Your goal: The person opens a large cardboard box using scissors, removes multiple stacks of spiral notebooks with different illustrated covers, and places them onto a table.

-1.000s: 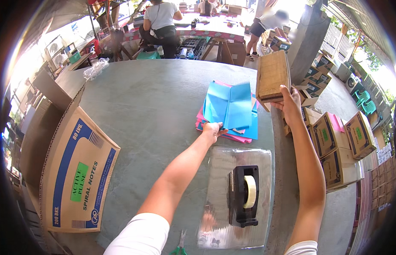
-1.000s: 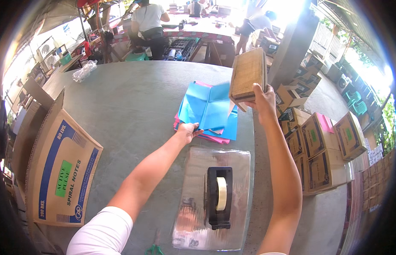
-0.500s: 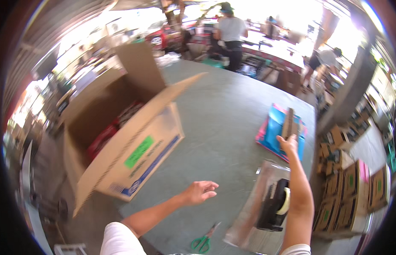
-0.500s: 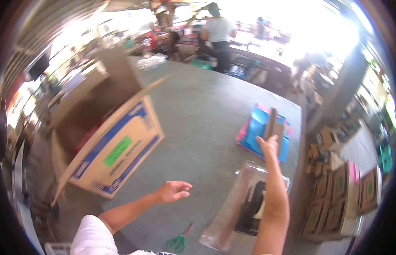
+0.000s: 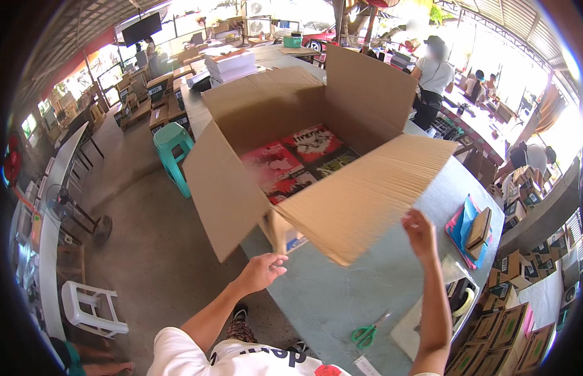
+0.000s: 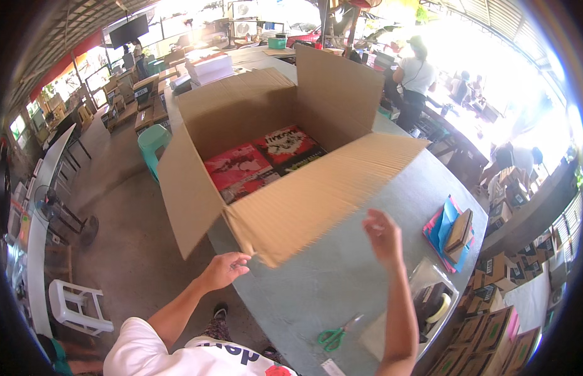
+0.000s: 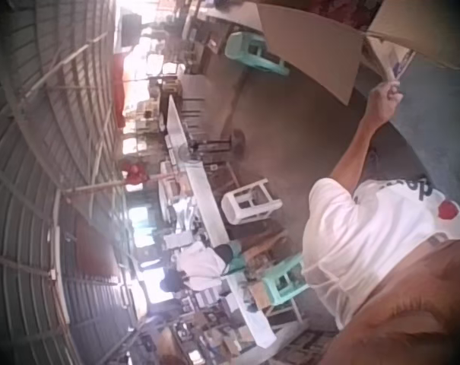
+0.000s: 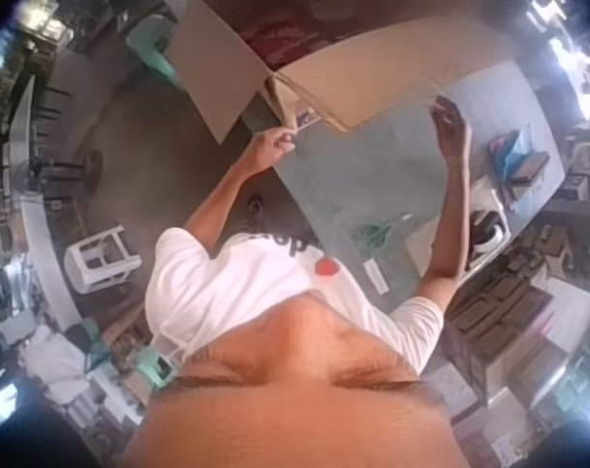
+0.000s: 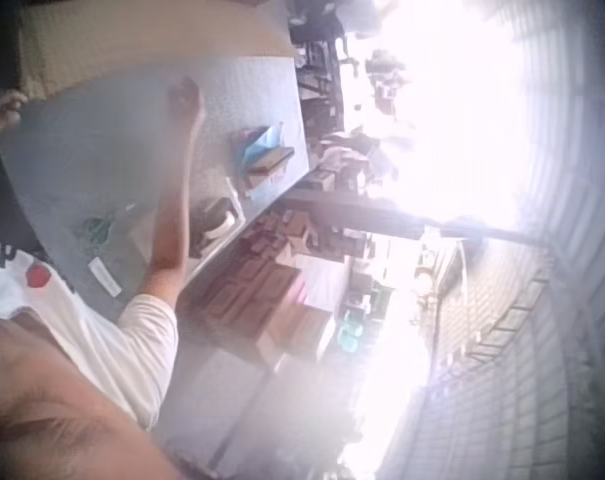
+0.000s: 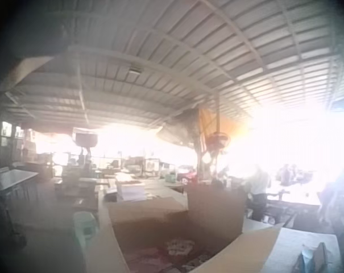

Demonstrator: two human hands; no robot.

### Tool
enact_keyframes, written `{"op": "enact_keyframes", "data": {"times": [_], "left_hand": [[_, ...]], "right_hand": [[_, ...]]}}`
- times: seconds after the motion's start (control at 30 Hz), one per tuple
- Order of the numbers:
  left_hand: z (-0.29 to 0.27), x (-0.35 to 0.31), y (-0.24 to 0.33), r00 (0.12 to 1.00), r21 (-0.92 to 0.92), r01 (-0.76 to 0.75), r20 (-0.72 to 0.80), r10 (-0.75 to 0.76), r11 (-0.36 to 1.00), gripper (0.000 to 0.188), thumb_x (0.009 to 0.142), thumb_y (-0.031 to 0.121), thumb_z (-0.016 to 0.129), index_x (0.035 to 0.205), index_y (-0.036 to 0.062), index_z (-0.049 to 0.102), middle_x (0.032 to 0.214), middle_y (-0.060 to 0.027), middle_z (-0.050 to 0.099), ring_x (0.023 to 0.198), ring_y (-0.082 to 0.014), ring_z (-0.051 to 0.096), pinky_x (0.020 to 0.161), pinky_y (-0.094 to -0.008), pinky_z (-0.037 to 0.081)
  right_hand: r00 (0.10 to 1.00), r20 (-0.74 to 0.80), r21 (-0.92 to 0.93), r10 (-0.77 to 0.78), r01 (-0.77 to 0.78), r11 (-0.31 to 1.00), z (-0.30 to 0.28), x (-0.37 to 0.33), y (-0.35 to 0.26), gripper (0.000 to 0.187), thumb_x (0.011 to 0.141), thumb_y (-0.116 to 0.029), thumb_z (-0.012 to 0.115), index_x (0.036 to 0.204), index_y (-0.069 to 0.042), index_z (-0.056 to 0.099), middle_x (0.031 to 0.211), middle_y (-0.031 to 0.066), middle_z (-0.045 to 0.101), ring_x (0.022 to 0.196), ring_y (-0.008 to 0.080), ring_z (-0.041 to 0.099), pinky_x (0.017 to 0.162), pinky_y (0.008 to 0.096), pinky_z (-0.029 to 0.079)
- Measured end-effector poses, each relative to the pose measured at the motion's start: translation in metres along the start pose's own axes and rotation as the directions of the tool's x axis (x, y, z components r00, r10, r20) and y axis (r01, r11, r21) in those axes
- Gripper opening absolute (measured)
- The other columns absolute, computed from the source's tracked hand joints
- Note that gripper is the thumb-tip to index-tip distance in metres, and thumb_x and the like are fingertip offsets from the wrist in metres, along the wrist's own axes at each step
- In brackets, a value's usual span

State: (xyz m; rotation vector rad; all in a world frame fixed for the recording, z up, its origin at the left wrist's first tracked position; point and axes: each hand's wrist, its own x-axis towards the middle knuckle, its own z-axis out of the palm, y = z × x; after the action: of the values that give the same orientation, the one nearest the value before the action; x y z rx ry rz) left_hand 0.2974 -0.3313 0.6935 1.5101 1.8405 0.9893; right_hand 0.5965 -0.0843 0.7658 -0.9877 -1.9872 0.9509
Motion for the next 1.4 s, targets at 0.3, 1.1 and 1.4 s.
{"op": "enact_keyframes", "data": {"times": [0.3, 1.1, 1.4], "left_hand": [[-0.152, 0.040, -0.123, 0.988, -0.047, -0.083, -0.135, 0.076, 0.995, 0.035, 0.079, 0.013, 0.065, 0.108, 0.0020, 0.050, 0.092, -0.0130, 0.059, 0.077, -0.0189, 0.062, 0.066, -0.0318, 0.050], [-0.241, 0.242, -0.147, 0.941, -0.758, -0.320, -0.188, 0.280, 0.568, 0.096, 0.072, 0.020, 0.072, 0.142, 0.0128, 0.006, 0.144, -0.0163, 0.017, 0.120, -0.0283, 0.039, 0.092, -0.0406, 0.039], [-0.266, 0.297, -0.177, 0.620, -0.744, 0.308, 0.630, 0.468, 0.593, 0.087, 0.072, 0.018, 0.071, 0.139, 0.0074, 0.016, 0.140, -0.0178, 0.024, 0.121, -0.0272, 0.038, 0.095, -0.0385, 0.037]], "right_hand": [[0.889, -0.273, -0.593, -0.369, 0.146, 0.791, 0.146, -0.053, -0.068, 0.058, 0.085, -0.040, 0.054, 0.128, -0.005, 0.034, 0.122, 0.0078, 0.044, 0.106, 0.0213, 0.043, 0.086, 0.0360, 0.037], [0.613, -0.782, -0.349, 0.112, -0.579, 0.737, 0.224, -0.030, -0.181, 0.033, 0.089, -0.027, 0.046, 0.094, 0.004, 0.057, 0.081, 0.0230, 0.057, 0.077, 0.0328, 0.056, 0.068, 0.0407, 0.042], [0.455, -0.825, -0.208, 0.336, -0.796, 0.568, 0.330, -0.033, -0.288, 0.042, 0.090, -0.023, 0.045, 0.064, 0.010, 0.050, 0.053, 0.0183, 0.047, 0.051, 0.0319, 0.045, 0.052, 0.0415, 0.036]]}}
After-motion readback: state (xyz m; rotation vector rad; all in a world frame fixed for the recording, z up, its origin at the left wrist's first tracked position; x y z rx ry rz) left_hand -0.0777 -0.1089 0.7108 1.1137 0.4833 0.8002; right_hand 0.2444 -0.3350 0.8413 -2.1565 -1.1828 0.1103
